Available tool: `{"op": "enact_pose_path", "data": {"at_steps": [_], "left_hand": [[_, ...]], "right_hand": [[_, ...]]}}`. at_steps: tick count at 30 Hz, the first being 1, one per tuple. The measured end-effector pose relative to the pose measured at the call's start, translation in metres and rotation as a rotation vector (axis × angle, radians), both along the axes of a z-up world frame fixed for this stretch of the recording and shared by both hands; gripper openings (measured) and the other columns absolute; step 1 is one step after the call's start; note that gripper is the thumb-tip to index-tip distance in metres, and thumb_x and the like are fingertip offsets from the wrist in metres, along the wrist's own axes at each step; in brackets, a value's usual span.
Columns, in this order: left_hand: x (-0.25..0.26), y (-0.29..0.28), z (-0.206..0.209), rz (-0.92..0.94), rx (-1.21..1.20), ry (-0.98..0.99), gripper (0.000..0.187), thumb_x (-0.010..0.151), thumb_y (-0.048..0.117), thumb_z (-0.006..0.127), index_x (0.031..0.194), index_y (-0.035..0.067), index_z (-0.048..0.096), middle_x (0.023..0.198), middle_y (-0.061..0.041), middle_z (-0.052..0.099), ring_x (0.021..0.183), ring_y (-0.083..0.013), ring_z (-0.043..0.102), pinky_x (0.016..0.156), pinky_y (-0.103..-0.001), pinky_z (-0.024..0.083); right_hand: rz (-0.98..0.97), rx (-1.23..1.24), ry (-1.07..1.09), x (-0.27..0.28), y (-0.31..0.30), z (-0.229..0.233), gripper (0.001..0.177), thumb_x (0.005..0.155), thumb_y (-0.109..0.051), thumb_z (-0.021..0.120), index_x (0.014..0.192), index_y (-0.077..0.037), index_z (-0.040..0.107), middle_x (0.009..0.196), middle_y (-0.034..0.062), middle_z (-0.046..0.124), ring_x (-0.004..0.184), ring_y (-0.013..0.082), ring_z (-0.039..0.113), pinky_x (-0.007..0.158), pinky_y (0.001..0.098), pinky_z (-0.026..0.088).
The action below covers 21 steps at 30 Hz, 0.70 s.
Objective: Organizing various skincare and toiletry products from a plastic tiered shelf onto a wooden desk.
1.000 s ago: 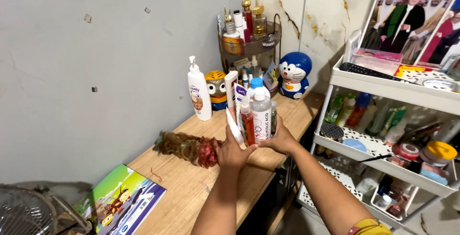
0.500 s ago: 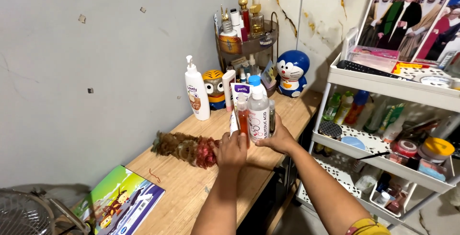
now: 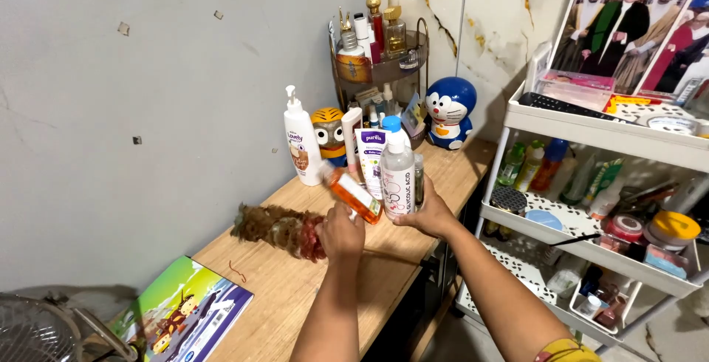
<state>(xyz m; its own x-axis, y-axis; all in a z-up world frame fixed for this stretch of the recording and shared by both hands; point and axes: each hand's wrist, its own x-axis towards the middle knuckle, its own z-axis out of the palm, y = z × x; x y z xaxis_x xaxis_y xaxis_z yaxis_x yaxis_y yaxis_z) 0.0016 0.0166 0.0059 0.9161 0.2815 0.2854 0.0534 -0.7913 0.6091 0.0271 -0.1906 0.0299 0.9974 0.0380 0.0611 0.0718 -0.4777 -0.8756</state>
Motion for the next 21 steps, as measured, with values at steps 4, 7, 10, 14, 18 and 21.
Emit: {"op": "enact_pose_path", "data": {"at_steps": [4,7,10,14,18,21], "left_hand": [[0.014,0.003,-0.021,0.031,0.115,-0.071,0.051,0.083,0.035,0.069,0.127,0.010,0.060,0.120,-0.016,0.065,0.113,-0.0341,0.062,0.102,-0.051,0.038],[0.013,0.002,-0.016,0.054,0.201,-0.012,0.063,0.081,0.036,0.070,0.135,0.007,0.056,0.118,-0.019,0.064,0.109,-0.0358,0.063,0.098,-0.052,0.038],[0.001,-0.001,0.001,0.008,0.189,0.107,0.052,0.085,0.042,0.068,0.125,0.009,0.063,0.117,-0.018,0.065,0.110,-0.0360,0.063,0.101,-0.053,0.037],[-0.007,-0.003,0.018,-0.005,0.187,0.229,0.056,0.086,0.052,0.062,0.114,0.003,0.070,0.113,-0.021,0.072,0.109,-0.0353,0.068,0.108,-0.050,0.036],[-0.020,-0.009,0.038,-0.032,0.089,0.334,0.065,0.080,0.059,0.060,0.111,0.003,0.074,0.113,-0.024,0.072,0.112,-0.0365,0.068,0.114,-0.047,0.032],[-0.011,-0.004,0.029,-0.040,0.005,0.343,0.066,0.081,0.061,0.061,0.110,0.004,0.076,0.114,-0.025,0.072,0.112,-0.0388,0.067,0.105,-0.048,0.043]], "right_hand": [[0.022,0.028,-0.070,0.006,-0.004,-0.011,0.144,0.050,-0.023,0.100,0.161,-0.013,0.010,0.153,0.0184,0.048,0.143,0.0304,0.047,0.120,0.0391,0.036],[0.022,0.052,-0.082,0.007,-0.003,-0.013,0.143,0.050,-0.022,0.100,0.161,-0.013,0.010,0.153,0.0178,0.048,0.142,0.0296,0.047,0.119,0.0379,0.037],[0.008,0.074,-0.091,0.006,-0.004,-0.014,0.140,0.050,-0.020,0.099,0.161,-0.012,0.014,0.150,0.0167,0.053,0.140,0.0283,0.052,0.117,0.0368,0.040],[0.057,0.114,-0.170,0.011,-0.006,-0.021,0.136,0.050,-0.018,0.099,0.160,-0.012,0.018,0.148,0.0154,0.055,0.138,0.0275,0.053,0.115,0.0368,0.041],[0.034,0.094,-0.185,0.007,-0.006,-0.016,0.138,0.049,-0.017,0.100,0.160,-0.013,0.017,0.149,0.0151,0.053,0.139,0.0275,0.051,0.115,0.0371,0.041],[0.025,0.120,-0.177,0.001,-0.003,-0.010,0.137,0.049,-0.017,0.099,0.159,-0.013,0.019,0.148,0.0146,0.055,0.139,0.0275,0.053,0.115,0.0373,0.041]]}}
